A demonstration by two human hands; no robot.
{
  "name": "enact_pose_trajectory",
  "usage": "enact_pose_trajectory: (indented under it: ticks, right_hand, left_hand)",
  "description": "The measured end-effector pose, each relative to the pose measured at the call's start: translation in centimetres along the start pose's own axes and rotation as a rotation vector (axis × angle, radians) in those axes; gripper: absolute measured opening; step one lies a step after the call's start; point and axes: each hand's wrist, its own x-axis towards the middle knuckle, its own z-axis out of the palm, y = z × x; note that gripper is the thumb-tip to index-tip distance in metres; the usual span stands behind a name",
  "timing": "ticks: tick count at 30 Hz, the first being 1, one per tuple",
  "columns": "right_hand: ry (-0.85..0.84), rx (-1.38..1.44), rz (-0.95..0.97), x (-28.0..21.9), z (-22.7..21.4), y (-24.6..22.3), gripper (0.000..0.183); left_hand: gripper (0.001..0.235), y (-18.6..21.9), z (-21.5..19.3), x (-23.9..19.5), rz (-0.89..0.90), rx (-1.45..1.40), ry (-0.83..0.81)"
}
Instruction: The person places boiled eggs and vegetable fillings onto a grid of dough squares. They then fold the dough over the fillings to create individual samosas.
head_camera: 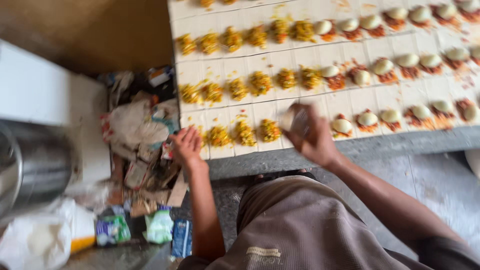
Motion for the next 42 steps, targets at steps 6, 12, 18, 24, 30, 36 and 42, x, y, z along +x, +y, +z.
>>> enact_pose_trajectory:
  ticks: [6,12,18,24,30,36,42]
  right_hand:
    - [0.64,0.237,0.096,-6.6,-9.2,5.3,0.024]
    - [0.791,-0.265,0.091,-11.6,-19.2,5.3,0.042]
    - [0.925,-0.287,0.112,-14.8,-26.2,8.2,0.039]
    - [1.091,-0.057,0.151,-20.1,-33.8,12.5,0.04]
    - [1.152,0.004,0.325,-23.9,-39.8,14.1,0.039]
    - [1.387,-0.279,0.194,-24.7,-46.7,17.2,0.042]
    - [1.474,-0.156,0.148,-24.1,-54.1,22.7,0.035]
  left_hand:
    - [0.07,0.7,5.1,1.0,-0.08,0.101,-0.323]
    - [0.071,-4.3,16.8,-4.4,-0.206,0.34,-0.564]
    - [0.065,-13.1,25.4,-13.4,-0.149,0.591,-0.784]
    - [0.056,-19.1,33.0,-21.8,-0.031,0.67,-0.941]
    - [0.049,-24.0,42.2,-29.0,0.064,0.687,-1.096]
    - [0.046,-29.0,49.3,-35.8,0.05,0.707,-1.243]
    - [0.046,-36.0,54.5,-42.7,0.025,0.743,-1.354]
